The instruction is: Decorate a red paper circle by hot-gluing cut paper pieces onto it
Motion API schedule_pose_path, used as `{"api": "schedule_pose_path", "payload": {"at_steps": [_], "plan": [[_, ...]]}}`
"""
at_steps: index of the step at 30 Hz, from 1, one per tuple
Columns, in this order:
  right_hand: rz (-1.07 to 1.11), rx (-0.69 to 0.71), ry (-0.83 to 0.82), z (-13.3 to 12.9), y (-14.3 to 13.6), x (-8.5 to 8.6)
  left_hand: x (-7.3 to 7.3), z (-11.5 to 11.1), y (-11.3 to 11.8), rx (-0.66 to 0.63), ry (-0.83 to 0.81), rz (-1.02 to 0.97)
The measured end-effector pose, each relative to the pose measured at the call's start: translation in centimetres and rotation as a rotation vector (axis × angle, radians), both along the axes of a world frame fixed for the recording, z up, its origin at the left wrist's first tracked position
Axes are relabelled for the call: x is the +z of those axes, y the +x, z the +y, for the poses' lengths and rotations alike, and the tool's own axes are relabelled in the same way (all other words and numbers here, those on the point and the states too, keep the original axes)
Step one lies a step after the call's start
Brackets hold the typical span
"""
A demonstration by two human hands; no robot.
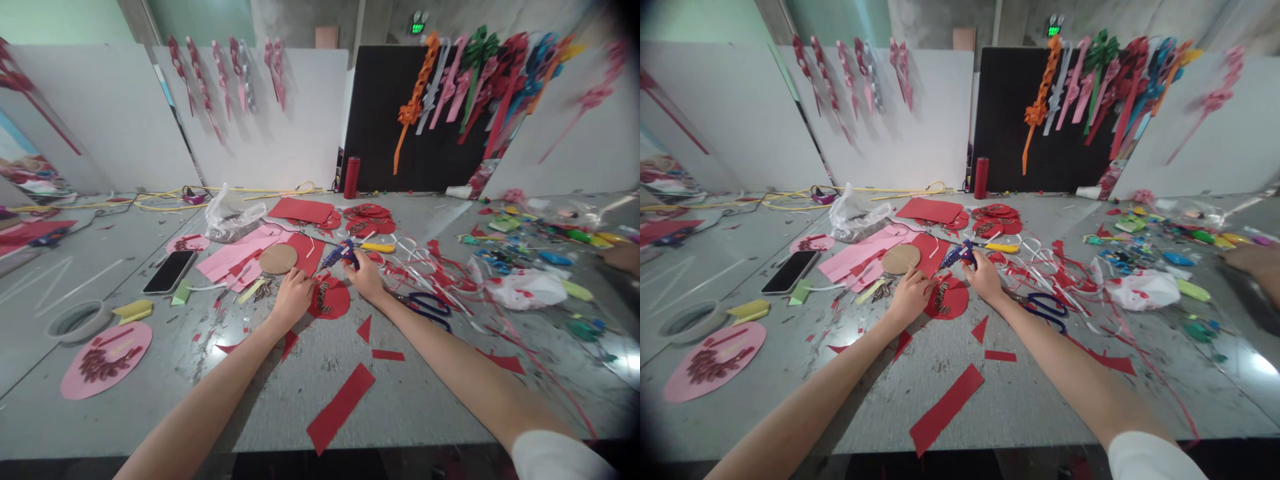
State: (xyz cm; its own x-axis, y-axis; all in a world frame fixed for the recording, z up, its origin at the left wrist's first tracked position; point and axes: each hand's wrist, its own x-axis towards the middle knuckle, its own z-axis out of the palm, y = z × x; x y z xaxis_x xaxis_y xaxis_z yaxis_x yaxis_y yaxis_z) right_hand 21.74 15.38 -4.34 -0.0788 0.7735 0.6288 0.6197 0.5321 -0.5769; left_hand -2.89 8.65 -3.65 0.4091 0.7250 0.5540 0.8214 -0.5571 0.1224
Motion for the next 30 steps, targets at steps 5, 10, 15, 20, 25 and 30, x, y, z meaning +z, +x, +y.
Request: {"api": "schedule_pose_path", "payload": {"at_steps": [5, 10, 15, 20, 25, 30], "plan": [[-0.006, 0.0, 0.015, 0.1, 0.0, -0.1, 0.1, -0.1, 0.0, 0.002, -0.015, 0.001], [0.001, 0.007, 0.019, 0.0, 0.0, 0.0, 0.3, -0.1, 0.0, 0.003, -0.041, 0.032], [-0.001, -0.001, 0.006, -0.1, 0.0, 0.1, 0.2, -0.2, -0.1, -0.006, -0.067, 0.048], [0.021, 0.018, 0.001, -0.3, -0.1, 0.3, 0.8, -0.7, -0.4, -0.051, -0.079, 0.057], [0.027, 0.026, -0.002, -0.4, -0.2, 0.5, 1.4, -1.1, -0.7, -0.072, -0.073, 0.097], [0.018, 0.019, -0.013, -0.3, -0.1, 0.4, 1.1, -0.9, -0.9, -0.077, -0.078, 0.081]]}}
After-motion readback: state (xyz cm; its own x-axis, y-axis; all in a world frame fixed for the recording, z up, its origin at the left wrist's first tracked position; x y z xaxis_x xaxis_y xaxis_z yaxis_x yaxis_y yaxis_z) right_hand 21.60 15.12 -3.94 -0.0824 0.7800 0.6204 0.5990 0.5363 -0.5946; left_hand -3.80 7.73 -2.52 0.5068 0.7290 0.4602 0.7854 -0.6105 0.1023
